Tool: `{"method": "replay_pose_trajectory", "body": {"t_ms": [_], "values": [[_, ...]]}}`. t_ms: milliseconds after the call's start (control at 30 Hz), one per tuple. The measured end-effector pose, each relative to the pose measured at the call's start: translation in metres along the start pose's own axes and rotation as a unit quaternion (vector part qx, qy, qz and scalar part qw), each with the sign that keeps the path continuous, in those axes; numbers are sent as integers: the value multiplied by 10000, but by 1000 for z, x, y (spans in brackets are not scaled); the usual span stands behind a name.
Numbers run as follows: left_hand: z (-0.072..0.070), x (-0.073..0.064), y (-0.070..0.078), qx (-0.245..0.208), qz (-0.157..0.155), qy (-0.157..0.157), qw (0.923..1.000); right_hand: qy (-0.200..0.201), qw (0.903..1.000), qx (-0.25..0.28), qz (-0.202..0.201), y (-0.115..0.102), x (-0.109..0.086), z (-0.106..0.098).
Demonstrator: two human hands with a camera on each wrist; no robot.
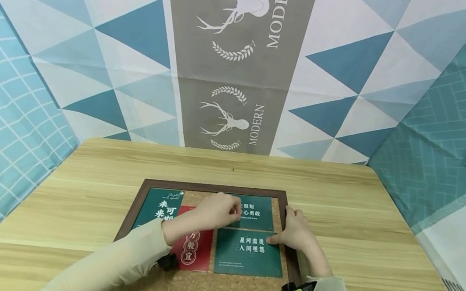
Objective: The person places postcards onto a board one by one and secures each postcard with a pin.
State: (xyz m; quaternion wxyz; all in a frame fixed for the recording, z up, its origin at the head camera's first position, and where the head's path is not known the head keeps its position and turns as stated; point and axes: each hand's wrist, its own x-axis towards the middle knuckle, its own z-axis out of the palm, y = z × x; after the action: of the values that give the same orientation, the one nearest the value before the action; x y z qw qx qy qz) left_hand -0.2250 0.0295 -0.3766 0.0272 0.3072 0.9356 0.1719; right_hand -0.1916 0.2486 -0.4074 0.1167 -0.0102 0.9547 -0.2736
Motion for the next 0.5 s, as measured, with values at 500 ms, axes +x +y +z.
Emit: {"method": "replay_pose_trajectory", "body": {"t_ms": [500], "values": [[-21,43,-33,-448,-782,240,9956,63,9999,-70,-98,0,-1,1]]}}
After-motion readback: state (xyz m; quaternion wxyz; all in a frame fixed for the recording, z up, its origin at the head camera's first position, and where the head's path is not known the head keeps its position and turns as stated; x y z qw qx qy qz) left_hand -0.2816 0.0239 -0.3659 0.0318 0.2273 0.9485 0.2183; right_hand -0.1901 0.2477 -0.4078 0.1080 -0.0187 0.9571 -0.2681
